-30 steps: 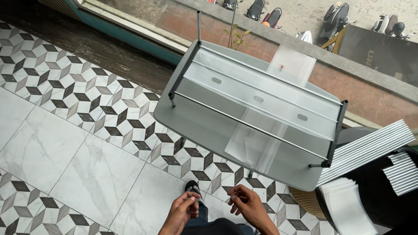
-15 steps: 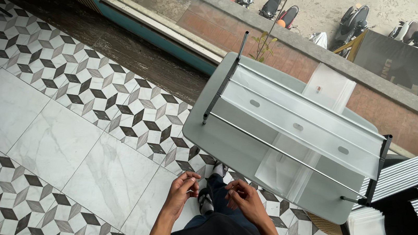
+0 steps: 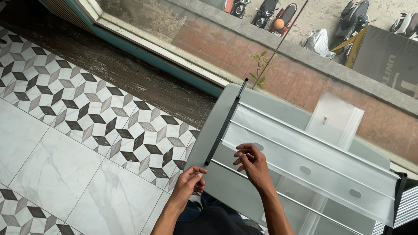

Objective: The person assembles a metal shelving unit by inserting metal rods into the frame and attaching translucent plastic shelves. They repeatedly pick up rods and shelves from a nearby crate and fit them into the structure.

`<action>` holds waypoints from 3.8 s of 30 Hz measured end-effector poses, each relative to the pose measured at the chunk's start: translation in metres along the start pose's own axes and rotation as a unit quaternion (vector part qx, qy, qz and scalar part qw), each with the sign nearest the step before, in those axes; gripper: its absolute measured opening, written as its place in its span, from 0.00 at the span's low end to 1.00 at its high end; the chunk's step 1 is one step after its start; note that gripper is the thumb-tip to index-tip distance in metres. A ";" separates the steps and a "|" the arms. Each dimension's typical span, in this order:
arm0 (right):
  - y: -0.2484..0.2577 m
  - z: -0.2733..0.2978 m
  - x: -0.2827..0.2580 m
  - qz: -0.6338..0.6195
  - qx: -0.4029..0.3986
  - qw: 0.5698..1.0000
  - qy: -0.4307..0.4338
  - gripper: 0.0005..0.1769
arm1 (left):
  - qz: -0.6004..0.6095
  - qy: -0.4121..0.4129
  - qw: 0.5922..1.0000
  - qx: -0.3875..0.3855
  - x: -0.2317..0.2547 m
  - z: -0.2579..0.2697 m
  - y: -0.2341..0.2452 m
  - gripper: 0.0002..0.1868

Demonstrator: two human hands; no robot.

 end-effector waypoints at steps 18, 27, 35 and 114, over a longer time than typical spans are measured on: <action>-0.044 -0.191 -0.042 0.071 0.299 0.942 0.135 0.27 | -0.122 0.080 0.984 -0.102 0.067 -0.118 0.015 0.18; -0.087 -0.161 -0.053 -0.025 0.420 0.899 0.120 0.35 | -0.379 -0.220 0.889 -0.135 0.118 -0.214 -0.023 0.33; -0.097 -0.155 -0.066 -0.055 0.393 0.907 0.144 0.35 | -0.444 -0.240 0.841 -0.196 0.096 -0.228 -0.029 0.24; -0.101 0.164 -0.033 -0.523 0.421 0.719 0.182 0.27 | -0.424 -0.095 0.860 -0.267 0.109 -0.075 0.019 0.18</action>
Point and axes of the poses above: each hand's wrist, its own z-axis away from the middle knuckle, its own y-axis out of the back of the hand, x = y × z, the point moved 6 cm from there along -z, towards the middle knuckle, and after that the axes turned 1 degree about y, right-handed, at the moved point
